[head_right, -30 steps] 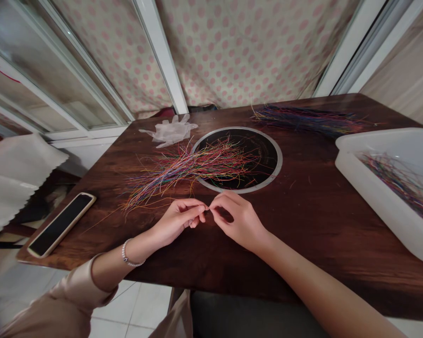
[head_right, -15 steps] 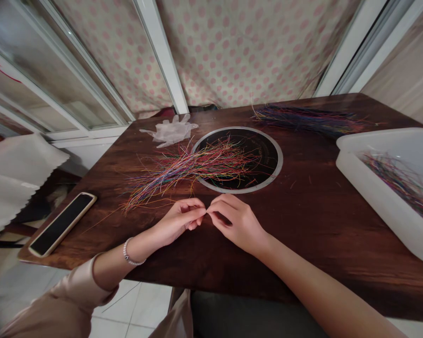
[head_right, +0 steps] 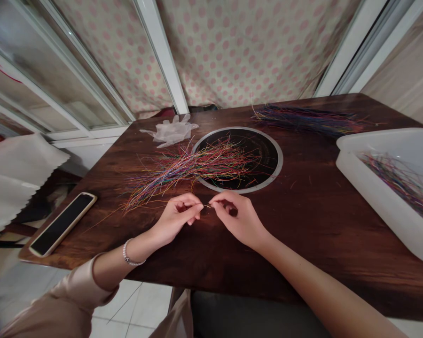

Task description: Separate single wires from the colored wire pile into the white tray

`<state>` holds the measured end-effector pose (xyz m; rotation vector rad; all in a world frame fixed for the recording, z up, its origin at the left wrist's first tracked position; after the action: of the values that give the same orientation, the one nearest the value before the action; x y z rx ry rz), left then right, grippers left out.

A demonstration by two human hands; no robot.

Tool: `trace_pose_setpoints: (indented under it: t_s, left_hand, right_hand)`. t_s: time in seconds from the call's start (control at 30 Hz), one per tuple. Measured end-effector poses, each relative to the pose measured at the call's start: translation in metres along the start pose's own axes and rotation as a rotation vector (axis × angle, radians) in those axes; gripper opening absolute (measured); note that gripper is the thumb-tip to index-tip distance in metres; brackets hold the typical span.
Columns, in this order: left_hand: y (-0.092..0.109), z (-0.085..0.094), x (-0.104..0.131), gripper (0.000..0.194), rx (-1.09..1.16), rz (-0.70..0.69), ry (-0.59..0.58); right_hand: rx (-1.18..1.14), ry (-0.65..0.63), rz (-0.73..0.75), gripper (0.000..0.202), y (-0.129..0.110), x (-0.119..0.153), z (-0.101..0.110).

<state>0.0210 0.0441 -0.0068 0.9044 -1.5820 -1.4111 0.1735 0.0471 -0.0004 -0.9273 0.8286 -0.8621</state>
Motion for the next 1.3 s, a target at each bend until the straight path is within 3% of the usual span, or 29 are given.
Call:
trace_pose_setpoints:
  t_s: [0.4,0.87,1.1,1.3]
  left_hand:
    - [0.005,-0.001,0.001,0.024,-0.096,-0.070,-0.010]
    - [0.002,-0.003,0.002,0.026,-0.063,-0.015,-0.075]
    - [-0.004,-0.004,0.002,0.024,0.088,0.025,-0.113]
    - [-0.001,-0.004,0.001,0.026,0.032,0.013,-0.098]
  right_hand:
    - [-0.202,-0.138,-0.071,0.015,0.003,-0.004,-0.004]
    - [-0.020,-0.037,-0.012,0.010,-0.002,0.001,-0.003]
    - [-0.010,-0.036,0.024,0.010,-0.004,0.002,-0.002]
    - [-0.026,-0.052,-0.032,0.010,-0.001,0.001,-0.003]
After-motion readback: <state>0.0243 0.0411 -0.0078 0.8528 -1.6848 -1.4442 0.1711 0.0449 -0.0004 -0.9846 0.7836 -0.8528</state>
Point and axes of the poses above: each hand's wrist, its own x-axis away from the middle knuckle, its own z-axis out of the back of the hand, y = z × x, the point moved 5 cm from there along -x, towards the middle knuckle, and after that the axes turned 9 degrees about -y, right-handed, at the moved point
